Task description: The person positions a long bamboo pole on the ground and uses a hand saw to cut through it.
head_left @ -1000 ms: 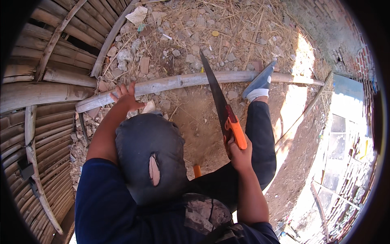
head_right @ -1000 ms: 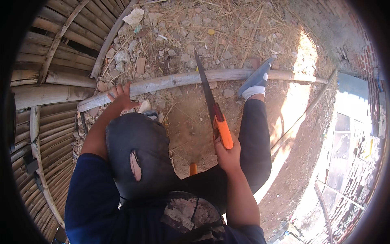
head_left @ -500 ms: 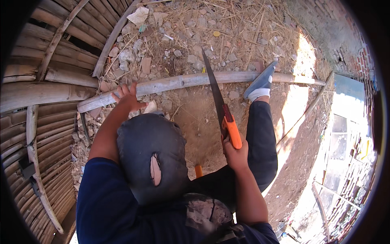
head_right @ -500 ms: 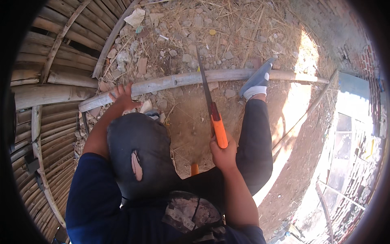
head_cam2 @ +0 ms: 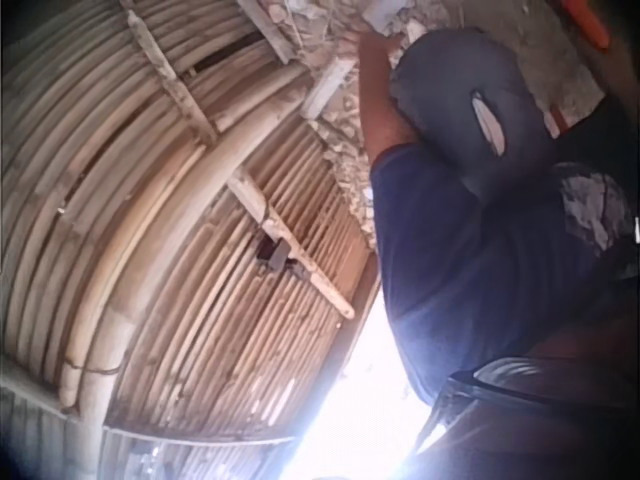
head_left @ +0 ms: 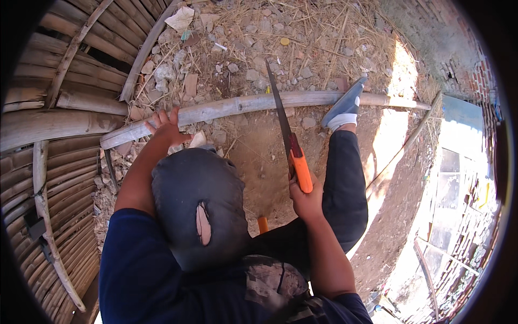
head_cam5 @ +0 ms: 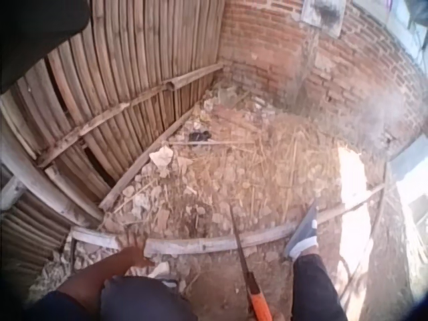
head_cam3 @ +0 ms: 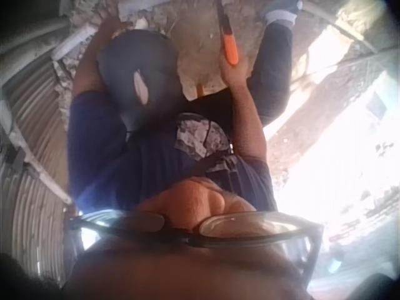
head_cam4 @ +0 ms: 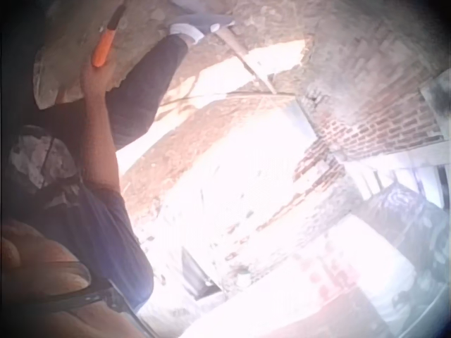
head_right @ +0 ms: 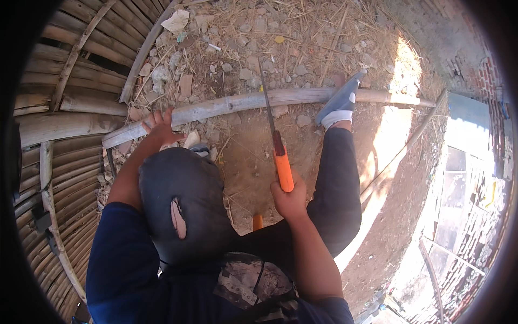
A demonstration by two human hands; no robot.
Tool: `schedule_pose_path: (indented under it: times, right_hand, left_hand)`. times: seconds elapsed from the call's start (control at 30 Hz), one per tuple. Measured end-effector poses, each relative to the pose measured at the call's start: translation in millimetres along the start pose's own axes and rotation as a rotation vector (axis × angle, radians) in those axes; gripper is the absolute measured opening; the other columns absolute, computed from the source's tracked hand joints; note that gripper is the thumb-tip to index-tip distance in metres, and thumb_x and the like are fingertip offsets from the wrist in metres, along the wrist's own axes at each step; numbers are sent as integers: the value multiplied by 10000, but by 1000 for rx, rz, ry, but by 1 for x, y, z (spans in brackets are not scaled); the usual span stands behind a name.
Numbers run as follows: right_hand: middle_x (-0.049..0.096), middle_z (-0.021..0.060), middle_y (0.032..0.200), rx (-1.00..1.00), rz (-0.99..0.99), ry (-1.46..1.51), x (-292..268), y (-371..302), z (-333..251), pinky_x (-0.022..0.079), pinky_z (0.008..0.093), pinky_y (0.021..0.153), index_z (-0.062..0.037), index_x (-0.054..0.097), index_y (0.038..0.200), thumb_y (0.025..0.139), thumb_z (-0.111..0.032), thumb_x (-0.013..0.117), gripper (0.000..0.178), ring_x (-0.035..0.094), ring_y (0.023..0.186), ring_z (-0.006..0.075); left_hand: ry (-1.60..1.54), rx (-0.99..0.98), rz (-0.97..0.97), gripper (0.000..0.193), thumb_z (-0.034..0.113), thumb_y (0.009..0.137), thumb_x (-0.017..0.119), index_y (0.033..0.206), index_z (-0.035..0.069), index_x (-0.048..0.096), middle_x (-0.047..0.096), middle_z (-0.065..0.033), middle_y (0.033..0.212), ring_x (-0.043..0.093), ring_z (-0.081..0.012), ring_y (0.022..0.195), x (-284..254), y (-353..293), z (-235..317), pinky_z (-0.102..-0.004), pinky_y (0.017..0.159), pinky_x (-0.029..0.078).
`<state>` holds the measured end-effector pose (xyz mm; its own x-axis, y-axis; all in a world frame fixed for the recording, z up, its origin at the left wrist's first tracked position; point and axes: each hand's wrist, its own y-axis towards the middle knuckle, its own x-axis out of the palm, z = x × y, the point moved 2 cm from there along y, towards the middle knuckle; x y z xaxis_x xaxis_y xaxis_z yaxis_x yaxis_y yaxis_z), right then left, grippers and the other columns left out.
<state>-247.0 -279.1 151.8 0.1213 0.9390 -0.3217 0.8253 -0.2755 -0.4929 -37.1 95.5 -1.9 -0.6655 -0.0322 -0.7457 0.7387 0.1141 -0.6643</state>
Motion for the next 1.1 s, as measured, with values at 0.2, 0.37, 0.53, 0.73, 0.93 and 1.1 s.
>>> schedule_pose_path:
  times: [0.2,0.37,0.53,0.73,0.93,1.1]
  right_hand:
    - [607,22,860,46,0,-20,-24,-67,2,502,294,744,1,627,1027,914,-56,633,127,590,796,105]
    - [615,19,859,57,19,40,-35,-77,-2,493,282,722,-1,622,993,926,-50,618,84,580,772,92]
    - [596,6,815,99,-32,6,-18,8,-10,467,274,659,0,619,988,951,-55,610,67,551,715,73]
    - [595,-3,823,94,45,117,-34,-60,2,459,248,641,10,624,1035,958,-47,601,99,543,679,70]
    - [584,1,809,94,4,152,-43,-74,-5,455,238,637,6,612,1032,940,-34,603,101,537,659,65]
    - [585,-5,826,53,-9,66,-12,11,1,458,255,639,-15,604,1007,936,-55,631,85,547,706,69]
  left_hand:
    - [-41,0,-28,1279,659,736,825,1678,299,39,28,-247,1724,-53,-477,1589,-6,-7,-1,-760,1173,-49]
    - [3,-10,-9,1287,657,733,832,1677,300,34,49,-245,1719,-43,-487,1585,-4,-2,1,-764,1177,-25]
    - [-5,-3,-23,1283,658,741,827,1679,296,31,49,-248,1721,-45,-486,1586,-7,-5,1,-761,1180,-26]
    - [-16,-2,-21,1281,665,744,820,1681,292,29,43,-251,1722,-45,-483,1587,-6,-7,1,-758,1181,-32]
    - [4,1,-9,1294,665,734,831,1678,288,30,49,-261,1717,-35,-496,1582,1,-1,0,-761,1181,-16]
    - [-3,-5,-41,1279,684,743,812,1679,292,34,29,-240,1731,-54,-472,1592,-4,-3,-1,-759,1177,-43]
